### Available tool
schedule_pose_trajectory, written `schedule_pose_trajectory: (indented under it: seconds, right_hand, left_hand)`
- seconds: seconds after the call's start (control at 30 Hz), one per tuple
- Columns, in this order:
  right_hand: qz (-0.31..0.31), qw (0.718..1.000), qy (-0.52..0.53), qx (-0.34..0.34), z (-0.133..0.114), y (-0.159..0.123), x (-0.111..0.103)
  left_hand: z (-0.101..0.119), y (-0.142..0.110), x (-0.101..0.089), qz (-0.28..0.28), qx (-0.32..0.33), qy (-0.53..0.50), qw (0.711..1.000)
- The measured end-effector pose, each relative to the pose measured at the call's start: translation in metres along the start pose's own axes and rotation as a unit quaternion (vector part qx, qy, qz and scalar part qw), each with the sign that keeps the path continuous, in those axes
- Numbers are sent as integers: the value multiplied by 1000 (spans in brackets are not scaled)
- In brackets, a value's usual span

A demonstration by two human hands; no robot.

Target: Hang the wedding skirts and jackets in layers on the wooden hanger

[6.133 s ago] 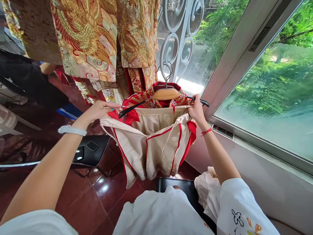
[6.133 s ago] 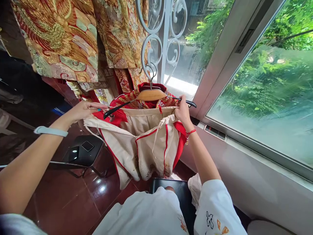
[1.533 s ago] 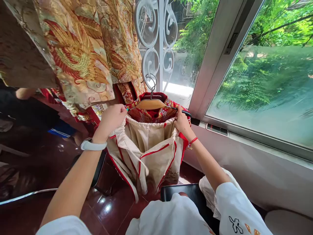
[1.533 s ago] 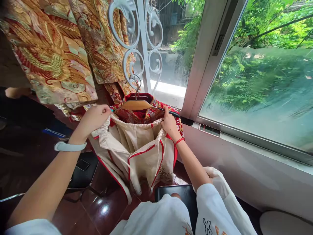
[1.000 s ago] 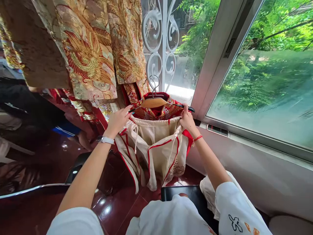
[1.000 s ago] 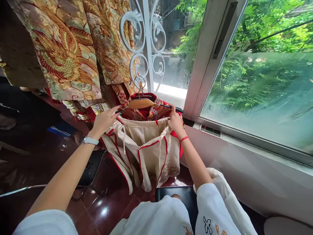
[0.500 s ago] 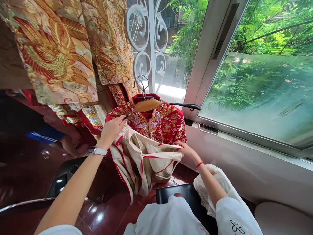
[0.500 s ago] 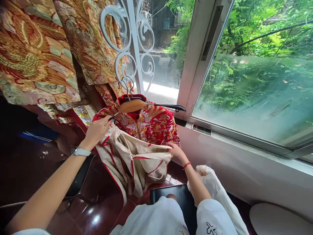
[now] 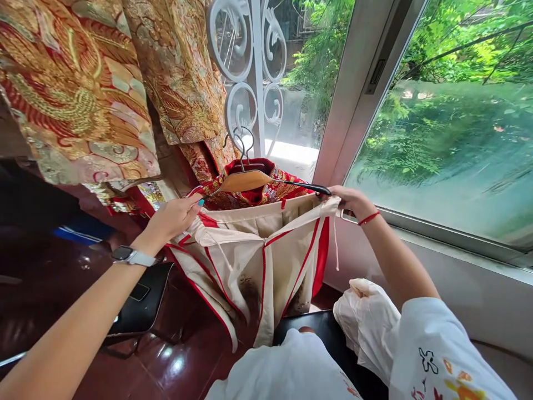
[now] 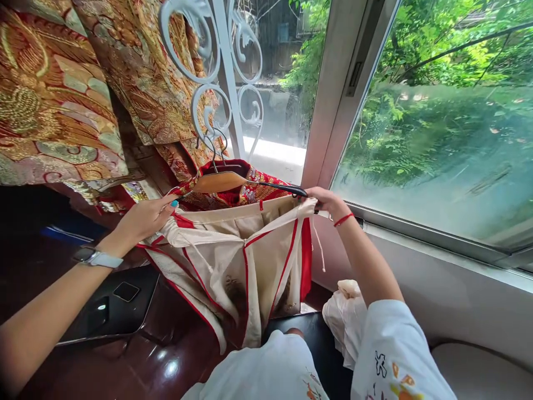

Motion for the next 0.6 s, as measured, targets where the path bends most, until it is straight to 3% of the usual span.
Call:
schedule_pose_trajectory:
  seconds: [0.1,0.27,0.37,0.47,0.6]
  right_hand:
    - [-25,999,-30,33,-22,3,-14]
    - [2,985,-165,-46,-46,9,-43]
    - [10,980,-198,-33,-59,14,-52]
    - [54,970,-239,0,-76,16,-56]
    - [160,942,-289,-57,-99,12,-52]
  left_hand:
    - [3,0,0,-8,-1,12,1000]
    - [11,2,4,-17,-5,34,999]
    - [14,4,8,-26,-4,55,998]
    - [17,2,7,-30,-9,68,997]
    - [24,-4,2,-29,-24,82,996]
Point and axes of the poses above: each hand's wrist, its own y-axis towards the middle knuckle, its own x-axis out of the palm, z = x × y, the point moved 4 cm from there along y, towards the middle knuckle, and after that the axes turned 12 degrees about x, right-handed, at the moved point
